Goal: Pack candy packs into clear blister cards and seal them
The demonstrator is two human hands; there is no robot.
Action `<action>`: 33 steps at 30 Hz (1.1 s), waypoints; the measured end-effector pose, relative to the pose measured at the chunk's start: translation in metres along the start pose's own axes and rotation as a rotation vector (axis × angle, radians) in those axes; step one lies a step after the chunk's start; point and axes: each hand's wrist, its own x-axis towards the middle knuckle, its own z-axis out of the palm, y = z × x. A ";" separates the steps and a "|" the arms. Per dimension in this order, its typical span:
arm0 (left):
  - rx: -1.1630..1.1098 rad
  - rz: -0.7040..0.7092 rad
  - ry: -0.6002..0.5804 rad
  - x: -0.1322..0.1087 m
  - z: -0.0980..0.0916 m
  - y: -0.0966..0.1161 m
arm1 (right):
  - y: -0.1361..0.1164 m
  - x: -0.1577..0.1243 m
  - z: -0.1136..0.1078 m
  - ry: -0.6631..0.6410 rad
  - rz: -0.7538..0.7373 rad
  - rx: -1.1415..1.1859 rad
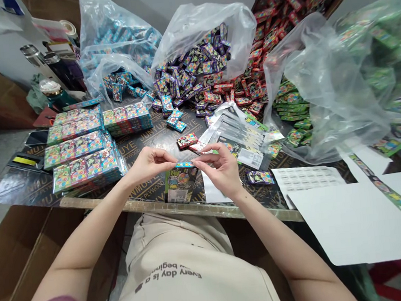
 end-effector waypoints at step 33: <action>0.372 0.406 0.345 -0.013 0.030 -0.013 | -0.018 0.033 0.018 -0.400 0.231 -0.161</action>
